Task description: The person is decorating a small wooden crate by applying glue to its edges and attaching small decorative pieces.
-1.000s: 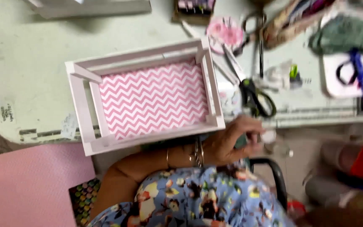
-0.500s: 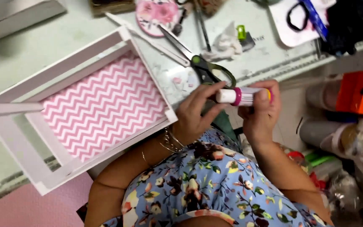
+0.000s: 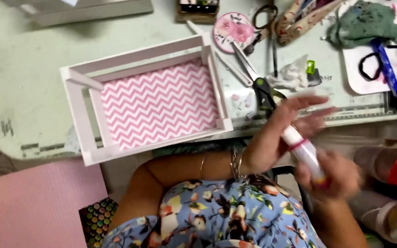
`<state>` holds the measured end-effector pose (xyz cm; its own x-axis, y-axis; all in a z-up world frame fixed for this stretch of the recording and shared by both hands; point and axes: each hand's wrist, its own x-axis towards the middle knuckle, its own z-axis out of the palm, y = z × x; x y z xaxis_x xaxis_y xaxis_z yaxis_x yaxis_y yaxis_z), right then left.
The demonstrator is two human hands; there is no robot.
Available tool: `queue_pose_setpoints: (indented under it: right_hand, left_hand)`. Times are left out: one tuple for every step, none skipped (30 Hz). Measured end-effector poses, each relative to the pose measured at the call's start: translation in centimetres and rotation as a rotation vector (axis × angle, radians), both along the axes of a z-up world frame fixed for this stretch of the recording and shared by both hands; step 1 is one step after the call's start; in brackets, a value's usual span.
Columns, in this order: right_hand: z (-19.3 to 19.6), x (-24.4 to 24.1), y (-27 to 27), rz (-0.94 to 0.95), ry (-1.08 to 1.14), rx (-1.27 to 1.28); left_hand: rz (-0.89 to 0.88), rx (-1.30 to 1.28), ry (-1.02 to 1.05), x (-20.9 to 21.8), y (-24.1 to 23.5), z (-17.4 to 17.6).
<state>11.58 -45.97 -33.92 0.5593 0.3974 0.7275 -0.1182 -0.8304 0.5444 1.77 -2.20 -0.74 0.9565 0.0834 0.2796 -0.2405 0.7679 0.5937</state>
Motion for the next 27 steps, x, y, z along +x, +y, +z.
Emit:
queue_pose_setpoints:
  right_hand:
    - [2.9,-0.1,1.8,0.141,0.065,0.156]
    - [5.6,0.0,3.9,0.288,0.137,0.317]
    - [9.5,-0.6,6.6,0.31,0.14,0.32]
    - [13.6,-2.9,8.7,0.496,0.263,0.555]
    - [17.7,-4.9,10.7,0.679,0.386,0.793]
    - [21.6,-4.6,17.3,0.685,0.374,0.793]
    - [25.7,-5.9,23.1,0.883,0.473,1.028]
    - [30.0,-8.7,27.9,1.078,0.584,1.259]
    - [32.0,-8.5,28.9,1.079,0.584,1.255]
    - [34.0,-8.3,30.0,0.989,0.633,1.403]
    - [35.9,-8.0,31.1,0.889,0.683,1.548]
    - [35.8,-7.7,30.5,0.879,0.683,1.552]
    - [35.8,-7.4,29.8,0.928,1.053,1.87]
    - [35.8,-6.8,29.3,0.946,1.44,2.179]
    - [35.5,-6.8,29.3,0.947,1.435,2.179]
    - [35.2,-6.7,29.4,0.924,1.561,2.329]
    - [34.9,-6.8,29.5,0.888,1.689,2.478]
    - [34.1,-7.0,29.0,0.884,1.69,2.479]
    - [33.4,-7.3,28.6,0.777,1.696,2.594]
    - [32.6,-7.5,28.3,0.674,1.696,2.708]
    - [32.2,-7.4,28.2,0.679,1.698,2.71]
    - [31.9,-7.5,28.1,0.648,1.694,2.735]
    - [31.5,-7.6,28.0,0.616,1.69,2.76]
    - [31.6,-7.5,28.2,0.611,1.689,2.762]
    - [31.6,-7.4,28.4,0.551,1.659,2.759]
    - [31.7,-7.4,28.5,0.492,1.625,2.755]
    - [31.7,-7.5,28.5,0.487,1.62,2.756]
  left_hand:
    - [-0.022,-0.1,0.097,0.0,0.4,-0.2]
    - [-0.037,-0.196,0.196,0.1,0.9,-0.4]
    - [-0.015,-0.194,0.194,0.6,1.0,-0.1]
    - [-0.002,-0.102,0.182,0.5,0.9,0.1]
    - [0.01,-0.01,0.171,0.5,0.7,0.4]
    - [0.01,-0.006,0.159,-0.2,-0.6,0.6]
    - [0.022,-0.161,0.1,-0.8,-1.8,0.8]
    - [0.033,-0.324,0.049,-1.6,-3.2,1.0]
    - [0.034,-0.327,0.047,-1.7,-2.4,0.7]
    - [0.072,0.081,0.018,-1.9,-1.6,0.3]
    - [0.105,0.489,-0.007,-2.0,-0.7,-0.1]
    - [0.096,0.489,-0.001,-2.0,-0.6,-0.5]
    - [0.251,0.659,-0.095,-2.0,-0.4,-0.8]
    - [0.412,0.828,-0.201,-1.6,-0.1,-1.1]
    - [0.41,0.827,-0.205,-1.6,0.5,-0.8]
    - [0.46,0.884,-0.271,-1.6,1.0,-0.7]
    - [0.51,0.941,-0.338,-1.6,1.7,-0.5]
    - [0.51,0.94,-0.335,-1.4,1.8,-0.9]
    - [0.576,1.001,-0.397,-1.3,1.9,-1.2]
    - [0.642,1.067,-0.464,-1.0,2.2,-1.5]
    - [0.643,1.071,-0.465,-1.1,2.6,-1.2]
    - [0.677,1.206,-0.445,-1.3,2.9,-0.8]
    - [0.71,1.341,-0.423,-1.5,3.2,-0.5]
    - [0.707,1.34,-0.42,-1.4,3.5,-0.2]
    - [0.803,1.47,-0.495,-1.3,3.9,0.0]
    - [0.899,1.596,-0.574,-1.2,4.2,0.2]
    - [0.895,1.594,-0.573,-1.2,4.1,-0.5]
